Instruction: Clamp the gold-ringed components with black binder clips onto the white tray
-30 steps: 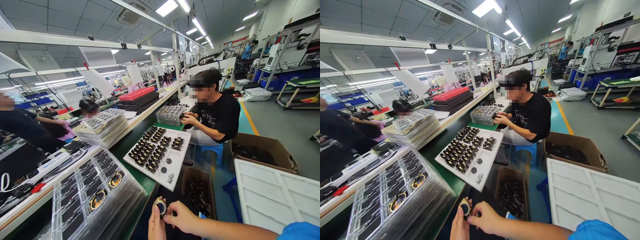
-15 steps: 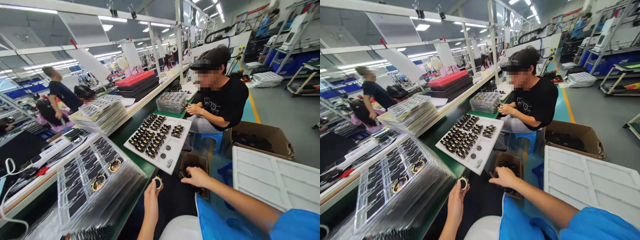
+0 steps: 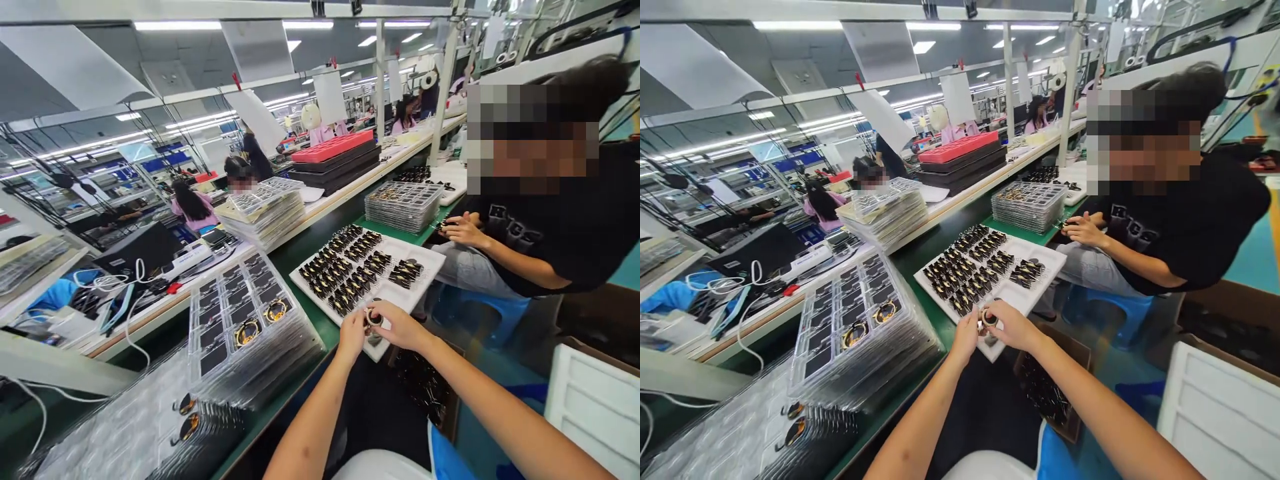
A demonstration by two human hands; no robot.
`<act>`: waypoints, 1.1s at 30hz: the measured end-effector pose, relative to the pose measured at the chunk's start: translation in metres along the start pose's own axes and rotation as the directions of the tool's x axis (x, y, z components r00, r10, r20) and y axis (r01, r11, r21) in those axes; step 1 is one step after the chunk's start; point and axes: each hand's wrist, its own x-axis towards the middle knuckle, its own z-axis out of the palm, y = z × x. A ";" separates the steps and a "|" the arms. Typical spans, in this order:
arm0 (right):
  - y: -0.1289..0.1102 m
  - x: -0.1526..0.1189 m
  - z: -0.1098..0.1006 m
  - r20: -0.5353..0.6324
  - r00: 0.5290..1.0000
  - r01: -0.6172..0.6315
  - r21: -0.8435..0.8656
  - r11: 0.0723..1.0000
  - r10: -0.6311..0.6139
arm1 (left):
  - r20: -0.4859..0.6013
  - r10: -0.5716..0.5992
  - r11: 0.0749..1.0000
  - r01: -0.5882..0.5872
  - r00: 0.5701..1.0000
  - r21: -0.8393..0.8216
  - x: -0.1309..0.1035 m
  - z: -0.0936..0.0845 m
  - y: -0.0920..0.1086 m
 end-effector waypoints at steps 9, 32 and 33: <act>0.067 -0.013 0.024 -0.286 0.847 -0.331 0.377 0.865 0.448 | -0.007 0.067 0.877 -0.056 0.998 0.477 0.007 0.000 -0.002; -0.091 0.119 0.020 -0.116 0.920 -0.221 0.638 0.738 0.375 | -0.350 0.113 0.990 -0.076 0.930 0.117 -0.165 -0.167 0.124; -0.107 0.134 0.027 -0.110 0.948 -0.176 0.603 0.778 0.299 | -0.451 0.164 0.974 -0.073 0.877 0.212 -0.171 -0.187 0.130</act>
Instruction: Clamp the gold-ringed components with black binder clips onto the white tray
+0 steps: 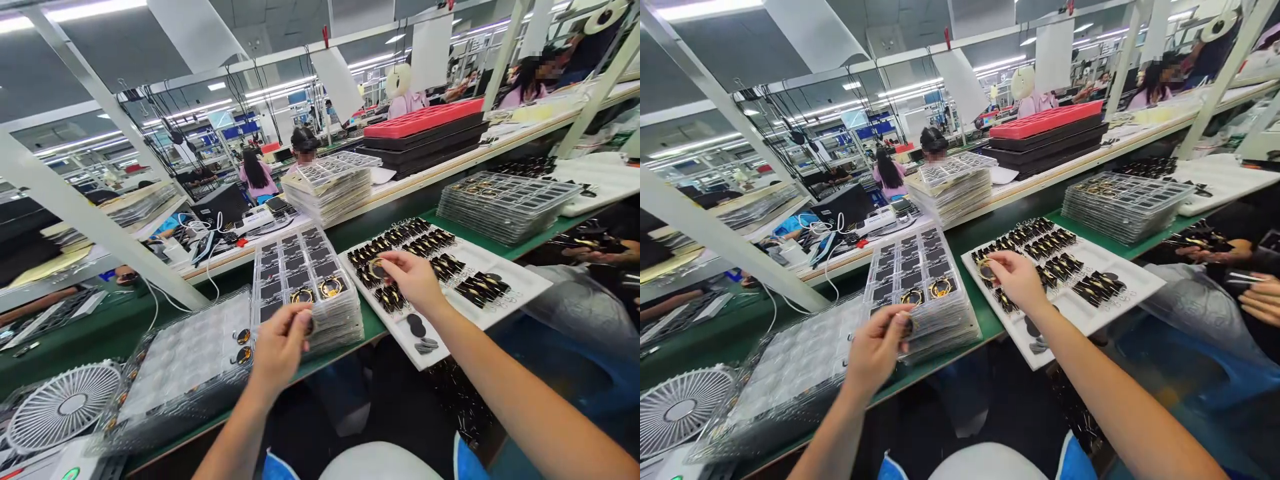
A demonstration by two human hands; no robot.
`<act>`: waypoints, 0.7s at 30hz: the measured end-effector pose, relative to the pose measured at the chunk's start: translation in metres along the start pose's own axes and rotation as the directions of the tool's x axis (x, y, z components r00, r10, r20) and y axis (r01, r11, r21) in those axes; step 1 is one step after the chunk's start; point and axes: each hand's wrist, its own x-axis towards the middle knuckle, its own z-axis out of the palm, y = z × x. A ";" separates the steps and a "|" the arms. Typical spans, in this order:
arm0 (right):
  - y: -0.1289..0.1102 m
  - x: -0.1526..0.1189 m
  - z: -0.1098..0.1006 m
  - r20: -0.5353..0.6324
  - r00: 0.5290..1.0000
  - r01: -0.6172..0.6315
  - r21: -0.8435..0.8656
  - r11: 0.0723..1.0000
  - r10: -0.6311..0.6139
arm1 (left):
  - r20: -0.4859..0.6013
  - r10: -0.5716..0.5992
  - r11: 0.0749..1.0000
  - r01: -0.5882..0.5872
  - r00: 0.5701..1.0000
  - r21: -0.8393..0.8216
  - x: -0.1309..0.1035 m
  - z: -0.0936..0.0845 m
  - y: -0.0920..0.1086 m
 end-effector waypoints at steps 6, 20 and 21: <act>-0.021 0.039 0.089 0.234 0.954 0.258 -0.312 0.914 -0.190 | -0.149 0.126 0.842 -0.026 0.981 0.539 0.037 -0.065 -0.011; 0.041 0.022 -0.072 -0.063 0.993 -0.092 -0.935 0.341 0.095 | -0.250 0.560 0.709 -0.301 0.790 0.638 0.008 -0.060 -0.028; 0.045 0.020 -0.098 -0.120 0.984 -0.152 -0.951 0.271 0.128 | -0.227 0.587 0.700 -0.346 0.777 0.625 0.000 -0.057 -0.030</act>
